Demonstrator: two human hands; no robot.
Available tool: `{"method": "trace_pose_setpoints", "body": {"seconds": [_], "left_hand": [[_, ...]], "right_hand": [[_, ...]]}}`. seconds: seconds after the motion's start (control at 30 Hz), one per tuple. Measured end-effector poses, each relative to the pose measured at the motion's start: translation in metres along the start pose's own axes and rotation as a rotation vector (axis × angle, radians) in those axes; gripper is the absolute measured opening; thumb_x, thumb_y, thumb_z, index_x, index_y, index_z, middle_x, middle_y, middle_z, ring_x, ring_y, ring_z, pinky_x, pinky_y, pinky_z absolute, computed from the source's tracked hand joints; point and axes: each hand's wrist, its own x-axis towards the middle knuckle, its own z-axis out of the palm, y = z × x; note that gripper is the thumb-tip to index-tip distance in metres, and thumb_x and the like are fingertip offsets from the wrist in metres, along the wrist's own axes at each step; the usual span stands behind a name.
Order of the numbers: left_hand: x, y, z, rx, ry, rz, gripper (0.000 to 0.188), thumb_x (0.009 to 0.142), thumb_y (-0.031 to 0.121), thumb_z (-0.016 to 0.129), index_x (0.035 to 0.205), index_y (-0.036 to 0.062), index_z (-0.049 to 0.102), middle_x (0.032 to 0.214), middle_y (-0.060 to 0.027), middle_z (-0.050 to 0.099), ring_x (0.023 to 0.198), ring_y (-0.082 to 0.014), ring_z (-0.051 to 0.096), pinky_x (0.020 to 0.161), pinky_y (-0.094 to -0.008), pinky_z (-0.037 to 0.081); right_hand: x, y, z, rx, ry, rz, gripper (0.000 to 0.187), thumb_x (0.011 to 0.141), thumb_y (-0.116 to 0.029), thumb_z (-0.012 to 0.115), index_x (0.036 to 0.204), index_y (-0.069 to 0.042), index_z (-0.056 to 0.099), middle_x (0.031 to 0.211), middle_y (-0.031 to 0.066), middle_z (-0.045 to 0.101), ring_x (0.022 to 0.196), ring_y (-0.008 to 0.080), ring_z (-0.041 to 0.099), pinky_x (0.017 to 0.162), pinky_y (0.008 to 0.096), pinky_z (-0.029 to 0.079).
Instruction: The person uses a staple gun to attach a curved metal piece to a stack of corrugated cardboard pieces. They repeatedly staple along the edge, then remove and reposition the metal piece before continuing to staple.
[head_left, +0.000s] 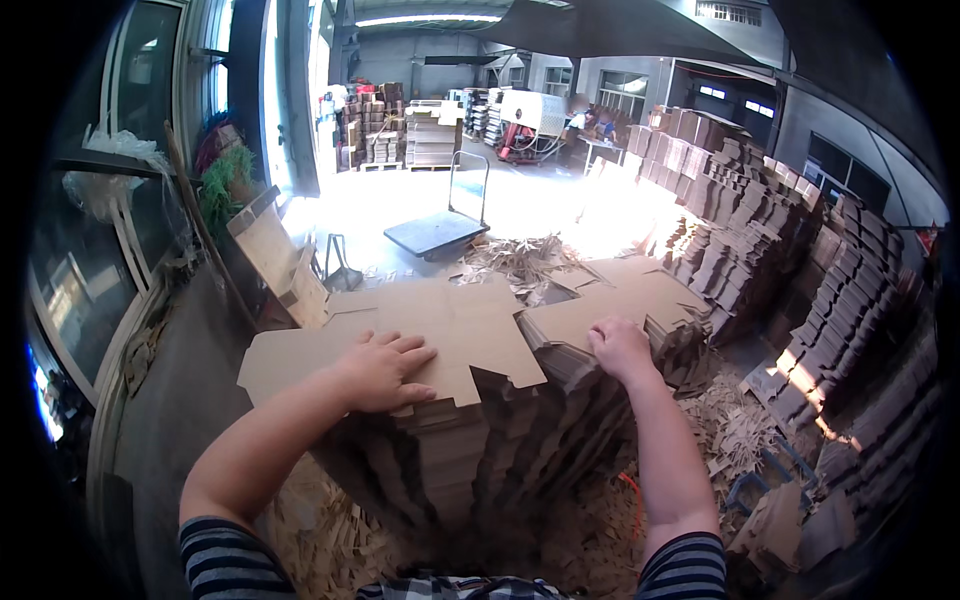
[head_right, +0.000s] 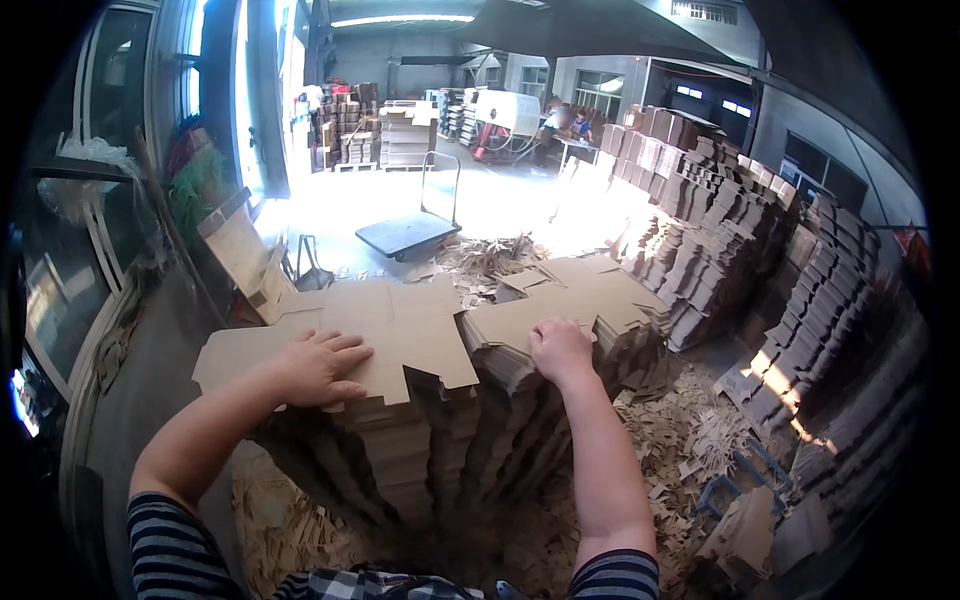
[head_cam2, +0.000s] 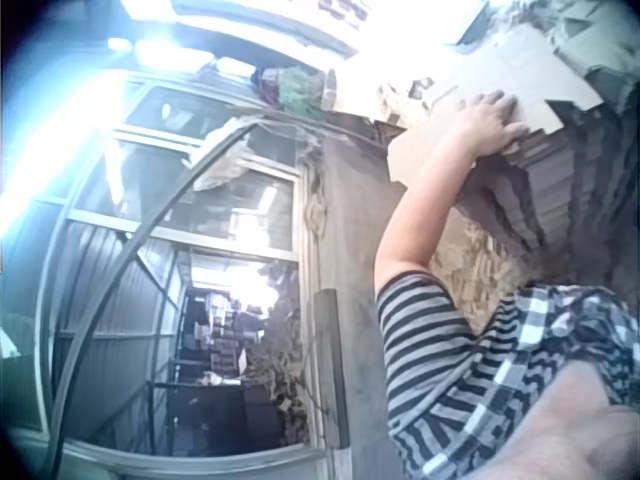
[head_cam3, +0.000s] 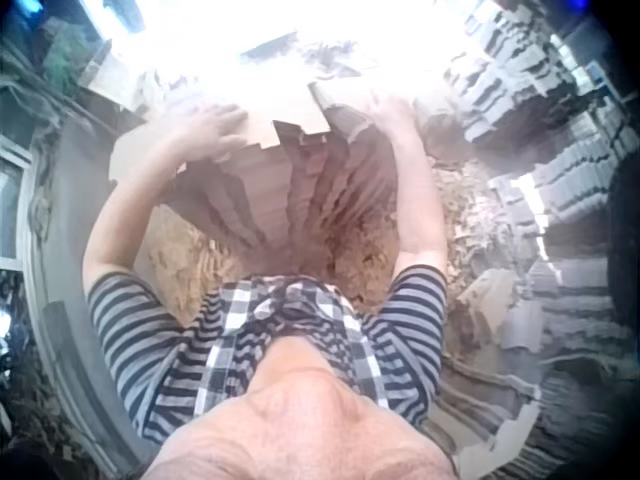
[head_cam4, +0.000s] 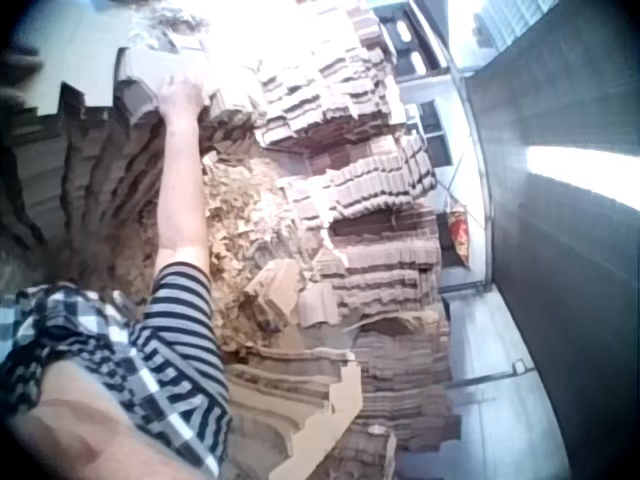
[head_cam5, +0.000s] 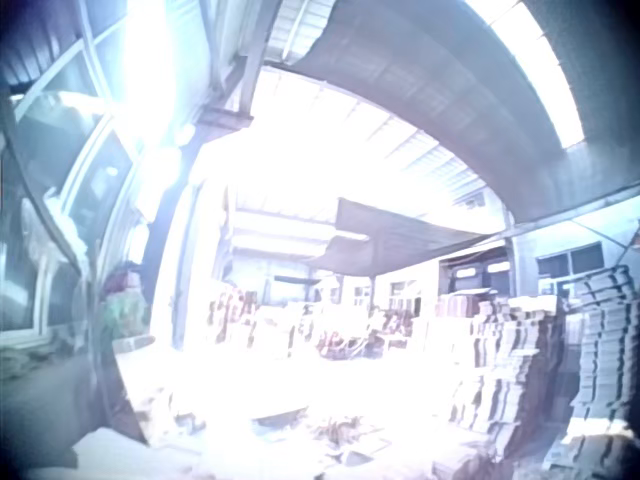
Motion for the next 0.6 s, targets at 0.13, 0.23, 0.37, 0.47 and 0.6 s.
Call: {"method": "trace_pose_setpoints", "body": {"seconds": [0.13,0.23,0.37,0.47,0.6], "left_hand": [[0.0,-0.004,0.006,-0.038,0.077,0.015,0.066,0.084,0.057,0.048,0.132,0.0135,0.044,0.136,-0.0096,0.042,0.124,-0.0285,0.039,0.103,-0.046,0.028],[0.001,-0.006,0.009,-0.038,0.106,0.026,0.065,0.083,0.056,0.05,0.131,0.013,0.046,0.135,-0.0097,0.043,0.123,-0.0291,0.04,0.102,-0.0436,0.03],[0.001,-0.003,0.002,-0.08,0.059,0.033,0.064,0.083,0.052,0.052,0.131,0.0095,0.045,0.137,-0.0122,0.041,0.125,-0.0326,0.037,0.103,-0.0427,0.03],[0.0,-0.002,0.004,-0.051,0.084,0.033,0.064,0.083,0.052,0.053,0.131,0.0092,0.046,0.136,-0.0124,0.042,0.125,-0.0324,0.038,0.103,-0.0425,0.031],[0.0,-0.002,0.005,-0.056,0.099,0.027,0.064,0.083,0.052,0.053,0.13,0.0097,0.046,0.135,-0.0125,0.043,0.124,-0.032,0.039,0.102,-0.0427,0.032]], "right_hand": [[-0.003,-0.003,0.007,0.006,0.129,-0.042,0.021,0.079,-0.026,0.055,0.085,-0.009,0.066,0.093,0.0095,0.063,0.095,0.0286,0.057,0.084,0.0401,0.045],[-0.002,-0.005,0.012,-0.007,0.16,-0.038,0.019,0.078,-0.025,0.055,0.083,-0.009,0.066,0.091,0.009,0.063,0.095,0.0281,0.056,0.084,0.0403,0.045],[-0.004,-0.007,0.011,-0.009,0.147,-0.021,0.019,0.08,-0.026,0.054,0.082,-0.01,0.065,0.093,0.0069,0.063,0.097,0.027,0.055,0.083,0.0406,0.045],[-0.005,-0.006,0.011,0.004,0.145,-0.013,0.019,0.08,-0.026,0.054,0.082,-0.01,0.064,0.093,0.0058,0.063,0.097,0.0263,0.055,0.083,0.0407,0.044],[-0.005,-0.005,0.012,-0.006,0.166,-0.015,0.018,0.08,-0.026,0.055,0.081,-0.01,0.064,0.093,0.0059,0.062,0.097,0.0262,0.055,0.084,0.0412,0.044]]}}
